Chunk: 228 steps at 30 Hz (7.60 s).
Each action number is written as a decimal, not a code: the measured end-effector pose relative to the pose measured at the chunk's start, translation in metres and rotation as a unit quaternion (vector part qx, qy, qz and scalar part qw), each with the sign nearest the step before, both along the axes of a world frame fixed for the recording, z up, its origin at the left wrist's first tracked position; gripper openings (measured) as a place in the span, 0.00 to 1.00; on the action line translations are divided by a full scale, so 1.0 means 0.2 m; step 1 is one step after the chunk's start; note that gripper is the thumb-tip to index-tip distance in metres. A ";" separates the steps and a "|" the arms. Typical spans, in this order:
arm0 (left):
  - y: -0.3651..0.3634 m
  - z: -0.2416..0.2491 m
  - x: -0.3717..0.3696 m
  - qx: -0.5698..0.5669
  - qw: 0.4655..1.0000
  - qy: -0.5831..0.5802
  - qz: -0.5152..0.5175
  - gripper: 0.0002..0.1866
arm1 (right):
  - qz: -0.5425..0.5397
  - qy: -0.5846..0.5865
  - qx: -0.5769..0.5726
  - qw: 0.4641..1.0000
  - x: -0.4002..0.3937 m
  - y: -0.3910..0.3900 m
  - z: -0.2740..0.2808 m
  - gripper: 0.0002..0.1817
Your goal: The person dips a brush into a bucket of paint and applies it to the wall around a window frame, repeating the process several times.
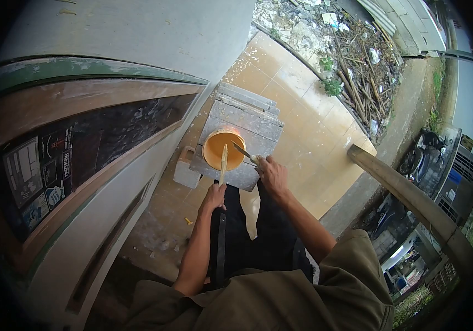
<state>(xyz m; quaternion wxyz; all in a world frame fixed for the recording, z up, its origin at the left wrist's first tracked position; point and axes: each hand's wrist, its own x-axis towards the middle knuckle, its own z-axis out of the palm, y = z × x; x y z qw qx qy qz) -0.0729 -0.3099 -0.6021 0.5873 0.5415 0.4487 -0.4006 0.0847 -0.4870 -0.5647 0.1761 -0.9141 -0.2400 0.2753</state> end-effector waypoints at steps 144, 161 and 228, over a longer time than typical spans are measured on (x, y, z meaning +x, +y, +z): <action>0.37 -0.25 0.29 0.297 0.903 -0.199 -0.239 0.29 | -0.273 0.165 0.112 0.941 -0.36 0.43 -0.46 0.21; 0.52 0.96 0.25 0.340 0.888 -0.302 -0.065 0.18 | -0.177 0.059 0.185 0.965 0.05 0.13 0.49 0.23; 1.64 3.29 0.51 0.884 0.300 -0.347 -0.089 0.21 | -0.029 0.079 0.684 0.724 1.16 1.52 2.20 0.23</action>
